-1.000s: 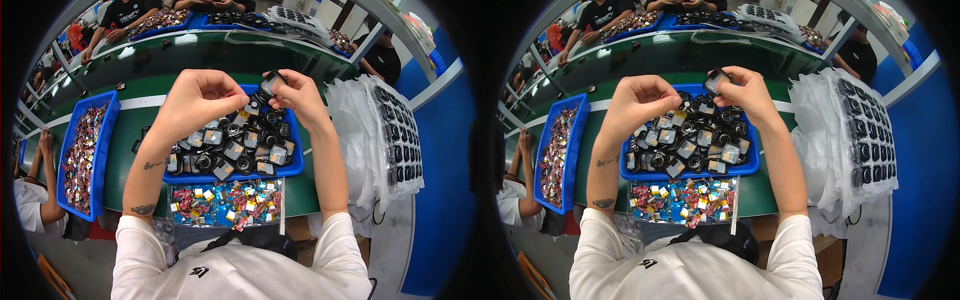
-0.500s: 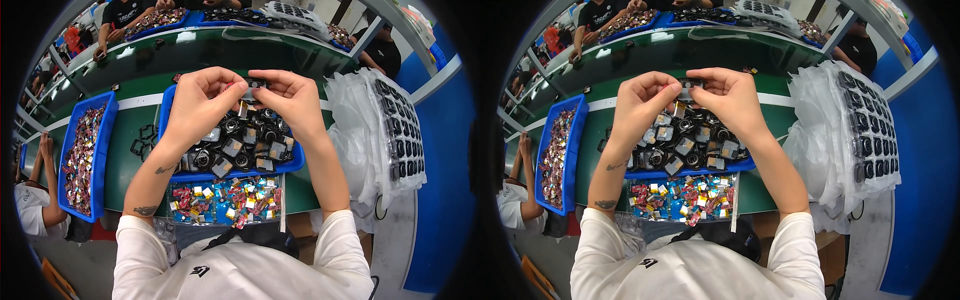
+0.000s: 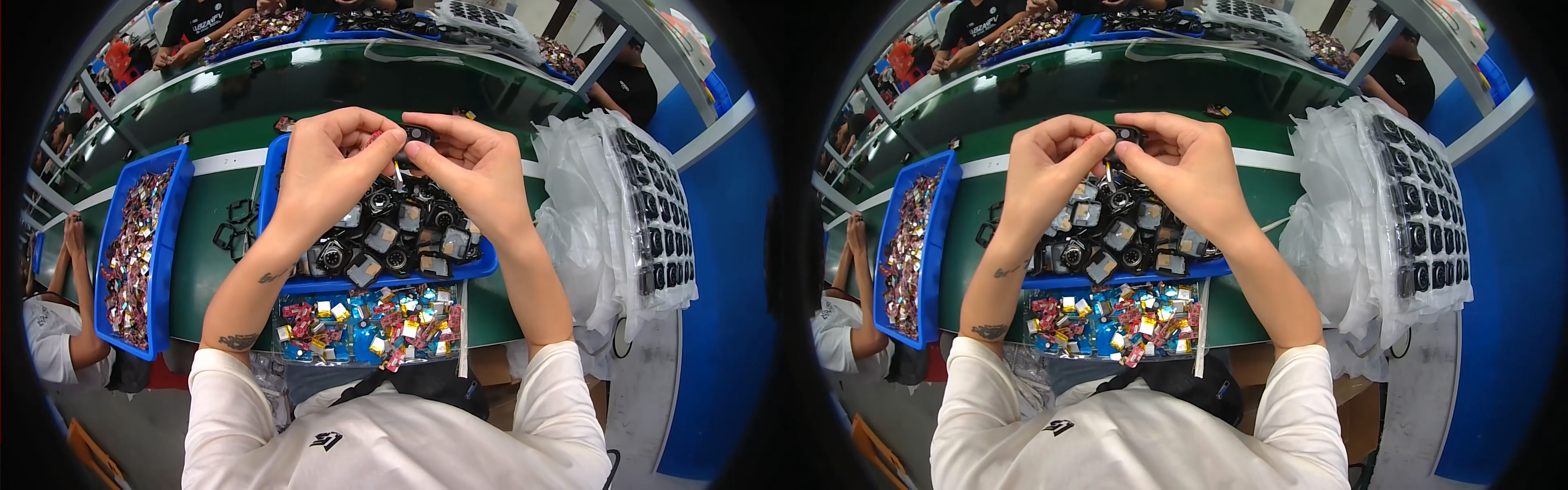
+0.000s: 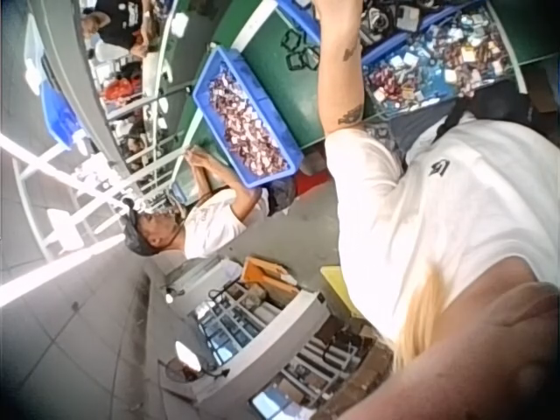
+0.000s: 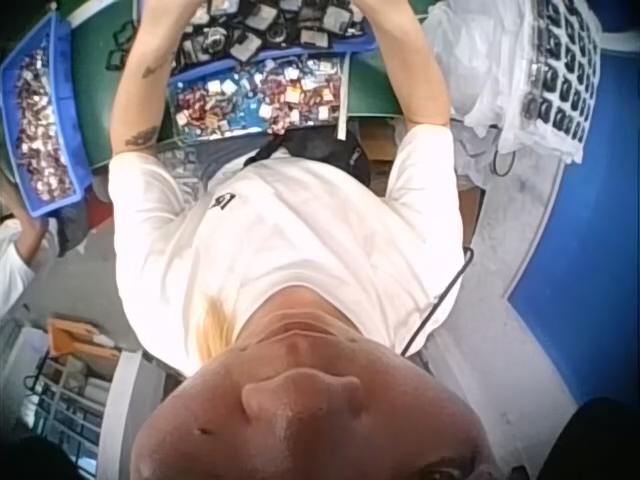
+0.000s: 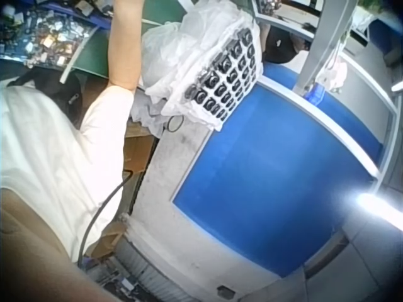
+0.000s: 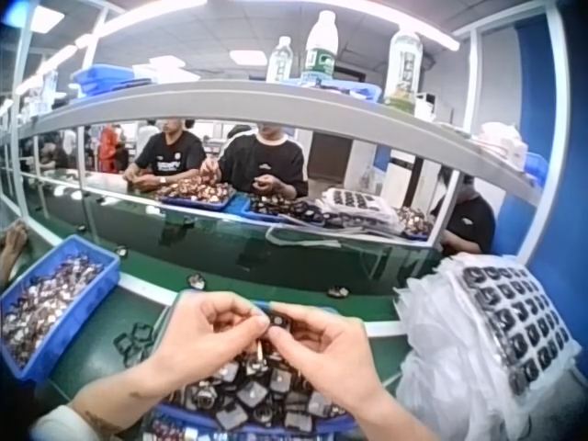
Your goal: Picking small camera modules from a bin and placing them into a plastic grid tray.
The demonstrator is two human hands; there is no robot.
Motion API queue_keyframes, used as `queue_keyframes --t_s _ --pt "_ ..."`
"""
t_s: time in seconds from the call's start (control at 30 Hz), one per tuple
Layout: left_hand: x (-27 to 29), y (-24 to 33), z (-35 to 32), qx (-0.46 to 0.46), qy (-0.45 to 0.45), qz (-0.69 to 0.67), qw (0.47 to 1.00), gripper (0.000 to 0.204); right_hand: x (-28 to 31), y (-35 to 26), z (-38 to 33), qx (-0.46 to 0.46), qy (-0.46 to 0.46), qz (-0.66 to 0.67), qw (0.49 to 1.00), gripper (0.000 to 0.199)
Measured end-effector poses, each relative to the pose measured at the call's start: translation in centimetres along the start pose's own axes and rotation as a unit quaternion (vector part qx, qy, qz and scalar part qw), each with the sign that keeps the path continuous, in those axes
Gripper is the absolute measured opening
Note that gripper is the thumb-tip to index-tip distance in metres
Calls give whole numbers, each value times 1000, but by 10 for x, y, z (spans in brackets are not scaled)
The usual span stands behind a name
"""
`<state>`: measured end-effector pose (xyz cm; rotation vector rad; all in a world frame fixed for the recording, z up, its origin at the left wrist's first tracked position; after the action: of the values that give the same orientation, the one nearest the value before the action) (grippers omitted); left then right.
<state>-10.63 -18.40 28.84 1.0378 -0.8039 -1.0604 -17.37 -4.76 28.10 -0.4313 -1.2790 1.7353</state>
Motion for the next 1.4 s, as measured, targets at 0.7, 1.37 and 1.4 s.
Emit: queue_keyframes --t_s 0.7,1.37,1.4 --pt "-2 6 -3 -12 -48 -59 997 13 13 -7 1 50 123 15 991 13" --pt "9 -11 9 3 -31 -20 999 31 22 11 21 -5 23 86 996 20" --pt "13 -4 9 -4 -19 -9 1000 28 33 19 30 20 72 75 994 20"
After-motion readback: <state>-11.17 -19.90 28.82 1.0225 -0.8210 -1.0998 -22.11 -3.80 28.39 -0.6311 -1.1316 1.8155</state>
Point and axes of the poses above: each hand's wrist, its own z-axis towards the middle knuckle, its own x-axis out of the back of the hand, y = z × x, the point moved 4 cm from there along z, towards the middle knuckle, and after that the axes turned 8 degrees about -z, right-handed, at the moved point
